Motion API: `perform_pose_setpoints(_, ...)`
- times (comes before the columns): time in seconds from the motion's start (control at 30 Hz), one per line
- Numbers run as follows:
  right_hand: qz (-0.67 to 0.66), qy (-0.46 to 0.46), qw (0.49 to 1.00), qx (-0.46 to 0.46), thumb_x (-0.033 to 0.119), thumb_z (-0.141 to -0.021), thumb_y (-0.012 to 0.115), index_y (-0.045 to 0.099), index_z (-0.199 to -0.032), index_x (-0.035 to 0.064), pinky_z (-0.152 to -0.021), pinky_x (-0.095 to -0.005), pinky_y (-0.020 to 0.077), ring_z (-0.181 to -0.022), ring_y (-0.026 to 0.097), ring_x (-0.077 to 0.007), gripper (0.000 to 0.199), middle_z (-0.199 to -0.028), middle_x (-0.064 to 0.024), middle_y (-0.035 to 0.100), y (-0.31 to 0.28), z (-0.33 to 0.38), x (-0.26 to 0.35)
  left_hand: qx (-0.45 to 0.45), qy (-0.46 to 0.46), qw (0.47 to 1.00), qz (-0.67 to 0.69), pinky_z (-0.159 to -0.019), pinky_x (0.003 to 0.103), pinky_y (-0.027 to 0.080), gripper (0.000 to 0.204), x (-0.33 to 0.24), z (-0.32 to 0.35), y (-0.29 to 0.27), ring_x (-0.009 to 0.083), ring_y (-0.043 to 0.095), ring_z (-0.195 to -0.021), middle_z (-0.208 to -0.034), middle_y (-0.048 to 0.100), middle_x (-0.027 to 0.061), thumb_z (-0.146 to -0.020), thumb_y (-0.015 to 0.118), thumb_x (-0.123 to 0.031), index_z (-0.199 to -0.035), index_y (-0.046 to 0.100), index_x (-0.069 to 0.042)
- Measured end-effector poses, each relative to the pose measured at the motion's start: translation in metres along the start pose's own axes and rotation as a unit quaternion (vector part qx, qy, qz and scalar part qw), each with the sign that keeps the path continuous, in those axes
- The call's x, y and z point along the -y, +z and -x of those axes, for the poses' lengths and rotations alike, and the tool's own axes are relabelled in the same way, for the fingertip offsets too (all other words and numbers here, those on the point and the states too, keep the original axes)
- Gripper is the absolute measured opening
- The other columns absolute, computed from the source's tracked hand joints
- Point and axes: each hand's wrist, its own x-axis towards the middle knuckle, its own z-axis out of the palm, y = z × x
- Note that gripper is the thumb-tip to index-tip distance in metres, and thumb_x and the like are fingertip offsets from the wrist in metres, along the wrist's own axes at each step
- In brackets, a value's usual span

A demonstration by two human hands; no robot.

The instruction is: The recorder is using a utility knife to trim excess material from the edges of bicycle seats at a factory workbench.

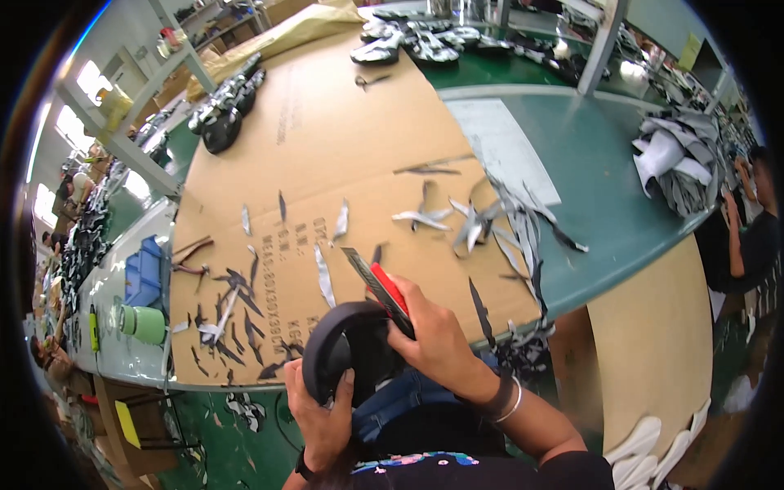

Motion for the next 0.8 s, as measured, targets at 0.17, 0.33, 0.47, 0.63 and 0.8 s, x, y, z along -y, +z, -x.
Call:
perform_pose_setpoints(0.17, 0.151, -0.082, 0.970, -0.173, 0.005, -0.079, 0.063, 0.051, -0.129, 0.0065, -0.070, -0.0417, 0.0527, -0.087, 0.066, -0.0392, 0.051, -0.102, -0.0212, 0.065, -0.024, -0.032, -0.004, 0.063, -0.039, 0.992, 0.101, -0.070, 0.037, 0.047, 0.031, -0.020, -0.042, 0.004, 0.0301, 0.057, -0.080, -0.091, 0.054, 0.0137, -0.077, 0.077, -0.011, -0.101, 0.060, 0.000)
perform_pose_setpoints(0.33, 0.318, 0.031, 0.871, -0.374, 0.007, -0.087, 0.057, 0.048, -0.128, 0.0017, -0.059, -0.0326, 0.0484, -0.066, 0.058, -0.0185, 0.042, -0.092, -0.0105, 0.062, -0.132, -0.059, -0.043, 0.218, -0.022, 0.959, 0.178, -0.075, 0.035, 0.047, 0.039, -0.022, -0.092, -0.001, 0.0261, 0.060, -0.085, -0.093, 0.058, 0.0130, -0.082, 0.074, -0.016, -0.112, 0.058, 0.002)
perform_pose_setpoints(0.47, 0.210, 0.100, 0.895, -0.381, 0.006, -0.086, 0.059, 0.048, -0.127, 0.0037, -0.051, -0.0258, 0.0446, -0.059, 0.052, -0.0085, 0.042, -0.087, -0.0039, 0.056, -0.210, -0.044, -0.050, 0.231, -0.202, 0.836, 0.454, -0.098, 0.034, 0.047, 0.046, -0.012, -0.168, -0.019, 0.0183, 0.059, -0.112, -0.123, 0.061, 0.0095, -0.090, 0.065, -0.015, -0.132, 0.051, 0.001)
perform_pose_setpoints(0.63, -0.050, 0.153, 0.956, -0.247, 0.001, -0.079, 0.063, 0.048, -0.122, 0.0029, -0.056, -0.0237, 0.0465, -0.062, 0.055, -0.0091, 0.045, -0.078, -0.0019, 0.055, -0.125, -0.067, -0.030, 0.058, -0.233, 0.769, 0.592, -0.080, 0.029, 0.057, 0.033, 0.124, -0.355, 0.002, 0.0155, 0.066, -0.091, -0.108, 0.066, 0.0056, -0.093, 0.065, -0.027, -0.116, 0.058, -0.004)
perform_pose_setpoints(0.8, -0.193, 0.250, 0.930, -0.190, 0.001, -0.077, 0.059, 0.043, -0.122, 0.0013, -0.061, -0.0270, 0.0554, -0.073, 0.066, -0.0168, 0.048, -0.079, -0.0069, 0.061, -0.088, -0.057, -0.012, -0.201, -0.092, 0.791, 0.570, -0.061, 0.025, 0.053, 0.026, 0.170, -0.488, -0.056, 0.0128, 0.059, -0.064, -0.072, 0.060, 0.0036, -0.092, 0.067, -0.031, -0.085, 0.061, -0.007)
